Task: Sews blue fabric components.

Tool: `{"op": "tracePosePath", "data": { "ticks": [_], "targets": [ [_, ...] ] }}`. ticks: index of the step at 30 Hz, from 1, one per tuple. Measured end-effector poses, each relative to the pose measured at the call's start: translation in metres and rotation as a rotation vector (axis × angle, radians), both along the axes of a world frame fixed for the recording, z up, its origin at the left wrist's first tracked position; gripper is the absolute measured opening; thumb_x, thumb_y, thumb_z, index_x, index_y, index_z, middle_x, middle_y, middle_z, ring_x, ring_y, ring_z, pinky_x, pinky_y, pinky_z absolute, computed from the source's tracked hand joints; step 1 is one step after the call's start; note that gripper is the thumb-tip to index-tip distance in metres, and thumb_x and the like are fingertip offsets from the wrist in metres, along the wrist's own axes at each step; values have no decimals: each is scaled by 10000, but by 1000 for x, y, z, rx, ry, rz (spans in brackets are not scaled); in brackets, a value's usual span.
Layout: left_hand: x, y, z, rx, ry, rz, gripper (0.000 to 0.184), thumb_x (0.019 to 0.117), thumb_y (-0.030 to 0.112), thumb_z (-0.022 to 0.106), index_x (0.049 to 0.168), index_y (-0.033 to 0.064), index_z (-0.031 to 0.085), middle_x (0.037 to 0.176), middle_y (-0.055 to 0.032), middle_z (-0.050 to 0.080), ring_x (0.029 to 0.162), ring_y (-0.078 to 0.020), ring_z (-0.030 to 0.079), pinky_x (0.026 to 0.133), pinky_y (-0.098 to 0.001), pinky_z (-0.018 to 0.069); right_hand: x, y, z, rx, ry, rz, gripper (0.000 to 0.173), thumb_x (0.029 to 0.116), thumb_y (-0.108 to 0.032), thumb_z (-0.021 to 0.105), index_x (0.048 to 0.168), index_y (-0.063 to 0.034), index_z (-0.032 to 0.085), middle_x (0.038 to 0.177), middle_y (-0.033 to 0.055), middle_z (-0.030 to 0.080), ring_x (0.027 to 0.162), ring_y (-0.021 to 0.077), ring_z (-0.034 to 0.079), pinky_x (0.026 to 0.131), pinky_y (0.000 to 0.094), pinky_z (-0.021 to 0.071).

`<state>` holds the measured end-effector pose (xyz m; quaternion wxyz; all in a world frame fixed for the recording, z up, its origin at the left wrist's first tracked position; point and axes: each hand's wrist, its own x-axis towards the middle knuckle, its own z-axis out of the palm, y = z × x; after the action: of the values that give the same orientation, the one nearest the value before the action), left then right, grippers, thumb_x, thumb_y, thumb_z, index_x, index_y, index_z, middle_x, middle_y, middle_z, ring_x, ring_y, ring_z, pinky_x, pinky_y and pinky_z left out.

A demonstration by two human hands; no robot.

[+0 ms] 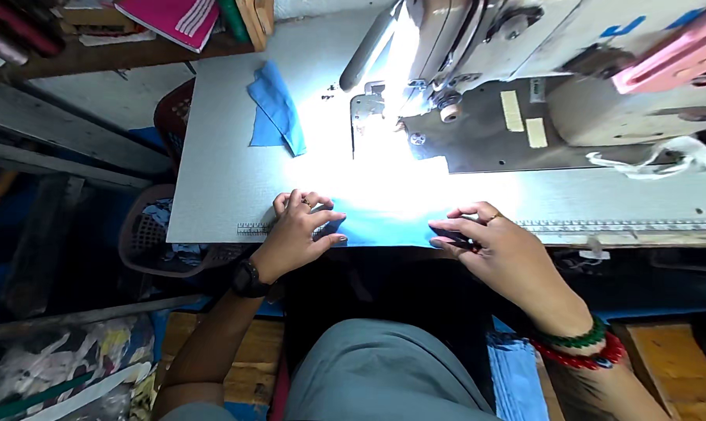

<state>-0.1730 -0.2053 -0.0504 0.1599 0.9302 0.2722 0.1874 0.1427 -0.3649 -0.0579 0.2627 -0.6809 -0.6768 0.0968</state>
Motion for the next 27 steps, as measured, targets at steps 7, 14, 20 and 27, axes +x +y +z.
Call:
{"op": "tracePosePath", "data": {
  "ticks": [7, 14, 20, 27],
  "targets": [
    [5, 1, 4, -71, -51, 53, 301, 1030, 391, 556, 1145, 238, 789, 1205, 0, 670, 1175, -208, 533, 1046, -539, 283, -2, 8, 9, 16, -48, 16, 244, 943, -215, 617, 1106, -168, 792, 1181, 139, 679, 918, 362, 682, 672, 580, 537],
    [-3, -17, 10, -105, -43, 386, 349, 918, 99, 469, 1157, 137, 719, 1288, -47, 638, 1260, -241, 531, 1044, -573, 323, -56, 66, 20, 124, -3, 314, 339, 899, -84, 639, 1191, -199, 769, 1192, 97, 706, 857, 288, 688, 685, 515, 545],
    [-6, -46, -8, -81, -71, 471, 243, 921, 344, 652, 1117, 223, 731, 1397, -45, 567, 1413, -242, 406, 1131, -601, 218, -57, 86, 4, 64, -3, 312, 419, 866, -77, 663, 1238, -244, 755, 1210, 93, 688, 866, 313, 674, 654, 533, 526],
    [12, -47, -4, -125, -227, 461, 200, 1015, 259, 586, 996, 117, 725, 1049, -23, 695, 1080, -197, 619, 963, -501, 424, -59, 81, -1, 68, 40, 251, 370, 869, -113, 675, 1194, -264, 769, 1225, 54, 693, 919, 264, 691, 682, 513, 547]
  ]
}}
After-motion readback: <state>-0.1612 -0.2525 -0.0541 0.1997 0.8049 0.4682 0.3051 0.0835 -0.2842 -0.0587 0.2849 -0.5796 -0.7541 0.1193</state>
